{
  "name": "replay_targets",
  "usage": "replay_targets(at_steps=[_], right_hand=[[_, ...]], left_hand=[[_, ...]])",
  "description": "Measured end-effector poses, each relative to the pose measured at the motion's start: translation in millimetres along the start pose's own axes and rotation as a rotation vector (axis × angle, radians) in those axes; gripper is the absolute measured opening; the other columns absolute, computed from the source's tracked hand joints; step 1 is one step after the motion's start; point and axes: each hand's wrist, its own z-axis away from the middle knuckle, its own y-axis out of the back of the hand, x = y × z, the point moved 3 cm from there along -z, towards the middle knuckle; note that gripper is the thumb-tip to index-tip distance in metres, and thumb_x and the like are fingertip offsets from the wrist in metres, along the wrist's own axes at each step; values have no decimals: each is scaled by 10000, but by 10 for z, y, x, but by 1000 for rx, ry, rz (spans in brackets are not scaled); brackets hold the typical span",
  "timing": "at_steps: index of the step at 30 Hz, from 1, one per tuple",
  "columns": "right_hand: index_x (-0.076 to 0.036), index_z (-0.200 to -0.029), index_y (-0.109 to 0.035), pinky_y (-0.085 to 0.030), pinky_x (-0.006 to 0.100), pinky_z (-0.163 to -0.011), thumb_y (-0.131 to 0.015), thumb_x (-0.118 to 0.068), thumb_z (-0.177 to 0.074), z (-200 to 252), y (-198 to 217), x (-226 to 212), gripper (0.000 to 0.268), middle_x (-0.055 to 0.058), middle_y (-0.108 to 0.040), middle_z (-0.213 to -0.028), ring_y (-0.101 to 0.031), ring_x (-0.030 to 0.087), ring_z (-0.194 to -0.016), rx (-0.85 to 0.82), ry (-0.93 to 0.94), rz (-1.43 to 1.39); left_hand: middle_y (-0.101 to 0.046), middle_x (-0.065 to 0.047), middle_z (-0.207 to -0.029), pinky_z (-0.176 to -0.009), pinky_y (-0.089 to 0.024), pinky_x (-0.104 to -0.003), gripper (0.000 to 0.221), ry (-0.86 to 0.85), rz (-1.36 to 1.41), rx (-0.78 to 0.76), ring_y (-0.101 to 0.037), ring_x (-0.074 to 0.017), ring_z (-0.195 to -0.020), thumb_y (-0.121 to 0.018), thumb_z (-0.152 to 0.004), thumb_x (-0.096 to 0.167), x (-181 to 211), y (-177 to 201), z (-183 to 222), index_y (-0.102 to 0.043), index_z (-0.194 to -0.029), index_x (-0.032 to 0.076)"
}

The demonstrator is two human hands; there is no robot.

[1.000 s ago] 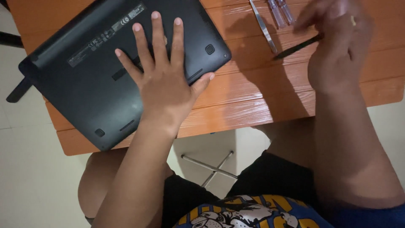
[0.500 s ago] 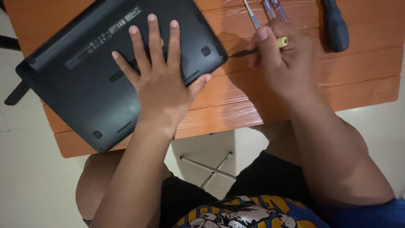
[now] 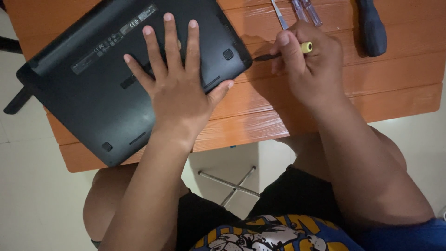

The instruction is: The person is reassembling a laptop by flipping it over and screwing the bottom cover back onto the main body using a small screwdriver.

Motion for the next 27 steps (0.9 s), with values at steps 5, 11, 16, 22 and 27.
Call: replay_targets(at_steps=[5,11,16,22,27], right_hand=[[-19,-912,-645,-401,339,-676,-510,-239,-1187,45,-16,34,377,80,-648,-823,-586,196,-732,1,160,29],[-51,-985,-636,-393,340,-715,-730,-213,-1098,68,-32,-15,219,65,-581,-891,-555,209,-775,-156,256,134],[-35,-996,-652,-433,334,-716,-829,-156,-1067,32,3,-42,226,80,-650,-960,-624,213,-830,-166,257,156],[-72,-812,-415,-242,356,-612,-582,2,-894,59,-53,126,200,25,-372,-743,-329,178,-666,-130,122,227],[-70,-818,-457,-274,361,-631,-588,28,-872,36,-82,-44,172,33,-436,-761,-414,192,-697,-90,184,198]], left_hand=[[-23,-126,-1710,-1167,-167,-807,1177,-2,-5,11,-29,-427,-1550,-661,-968,960,5,10,-4,-129,-1730,236],[-49,-131,-1709,-1154,-210,-809,1197,-18,-20,66,-49,-430,-1546,-697,-971,982,-46,-3,-6,-171,-1736,227],[-459,-107,-1561,-1185,-330,-620,286,-377,768,361,-475,-409,-1448,-641,-1137,264,-140,270,-50,-643,-1403,159],[-639,-45,-1238,-1011,-505,-379,212,-634,1100,262,-600,-269,-1157,-819,-997,143,265,714,41,-739,-1193,126],[-702,-51,-1068,-840,-546,-343,301,-643,1084,397,-648,-217,-948,-916,-935,95,368,637,-53,-735,-1174,97]])
